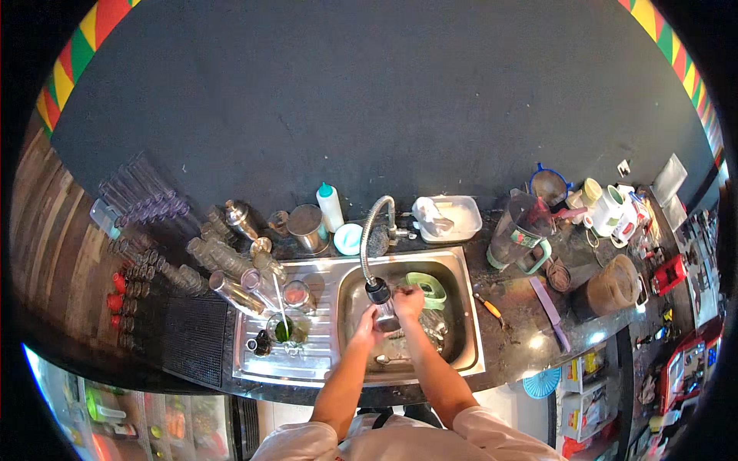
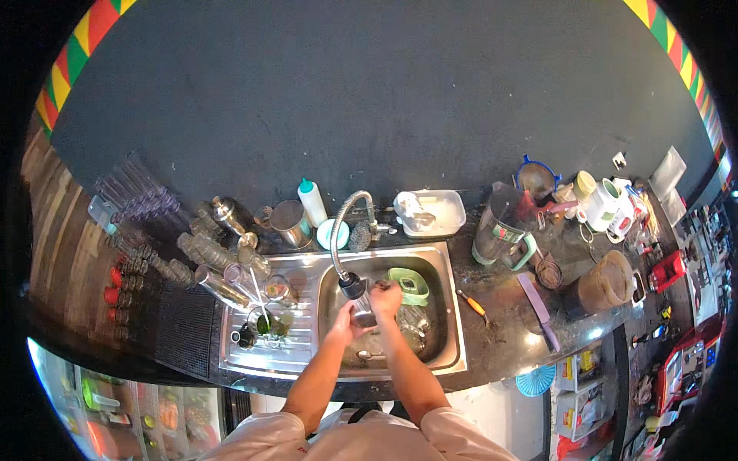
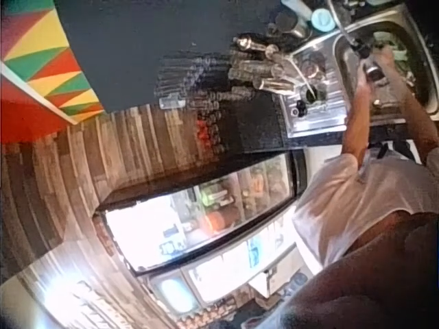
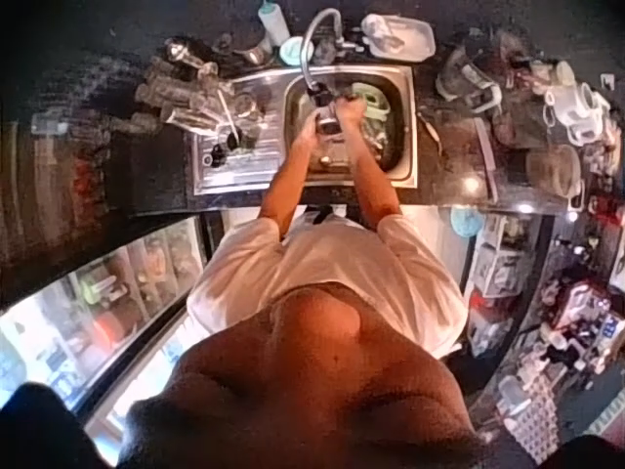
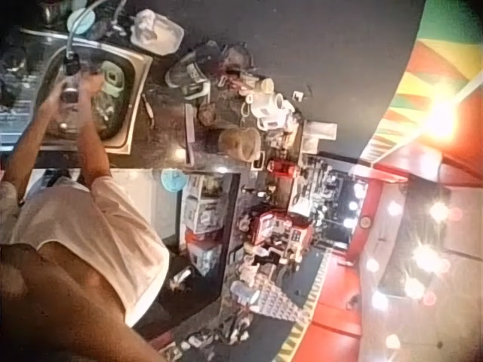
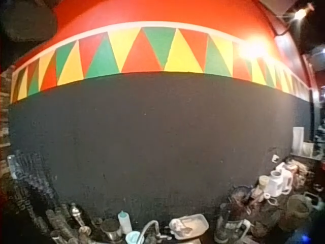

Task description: Washing bar equipment including a cocktail shaker and blender parts in a sink.

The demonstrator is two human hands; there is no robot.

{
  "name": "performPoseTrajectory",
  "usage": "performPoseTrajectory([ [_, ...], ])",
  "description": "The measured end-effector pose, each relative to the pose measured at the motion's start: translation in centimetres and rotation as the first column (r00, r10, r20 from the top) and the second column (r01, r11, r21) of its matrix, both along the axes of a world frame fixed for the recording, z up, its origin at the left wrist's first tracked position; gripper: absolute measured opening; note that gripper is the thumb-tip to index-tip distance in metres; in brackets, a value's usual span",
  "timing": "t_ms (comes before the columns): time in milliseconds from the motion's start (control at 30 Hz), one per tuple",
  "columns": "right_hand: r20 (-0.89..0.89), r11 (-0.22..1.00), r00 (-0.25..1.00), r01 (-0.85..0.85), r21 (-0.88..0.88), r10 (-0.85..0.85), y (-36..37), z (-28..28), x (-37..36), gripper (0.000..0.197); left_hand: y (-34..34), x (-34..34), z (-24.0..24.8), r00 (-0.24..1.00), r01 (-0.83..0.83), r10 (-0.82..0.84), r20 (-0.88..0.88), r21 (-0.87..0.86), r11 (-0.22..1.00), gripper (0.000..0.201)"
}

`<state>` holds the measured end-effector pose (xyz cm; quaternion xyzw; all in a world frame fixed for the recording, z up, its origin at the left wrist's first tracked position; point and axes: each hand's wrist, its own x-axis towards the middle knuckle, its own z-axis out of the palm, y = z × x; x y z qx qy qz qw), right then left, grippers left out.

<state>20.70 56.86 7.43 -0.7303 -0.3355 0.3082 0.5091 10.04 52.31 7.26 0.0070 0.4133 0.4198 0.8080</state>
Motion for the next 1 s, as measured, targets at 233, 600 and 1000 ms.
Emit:
performPoseTrajectory([
  [233,-0.322,0.979,0.933,0.105,-0.177,-0.159,-3.5,4.5,6.0,0.033,4.8,3.5,-2.7,0.982,-0.155,0.158,-0.107,0.032,0.987,0.038],
  [600,-0.666,0.988,0.73,0.091,-0.124,-0.151,-5.2,2.6,8.3,0.018,4.6,4.3,-4.4,0.954,-0.298,0.287,0.088,0.174,0.939,0.032],
  [1000,-0.624,0.982,0.775,0.177,0.066,-0.098,-3.8,3.6,3.0,0.019,-2.0,-2.4,1.9,0.969,0.085,-0.006,-0.245,0.312,0.946,0.033],
])
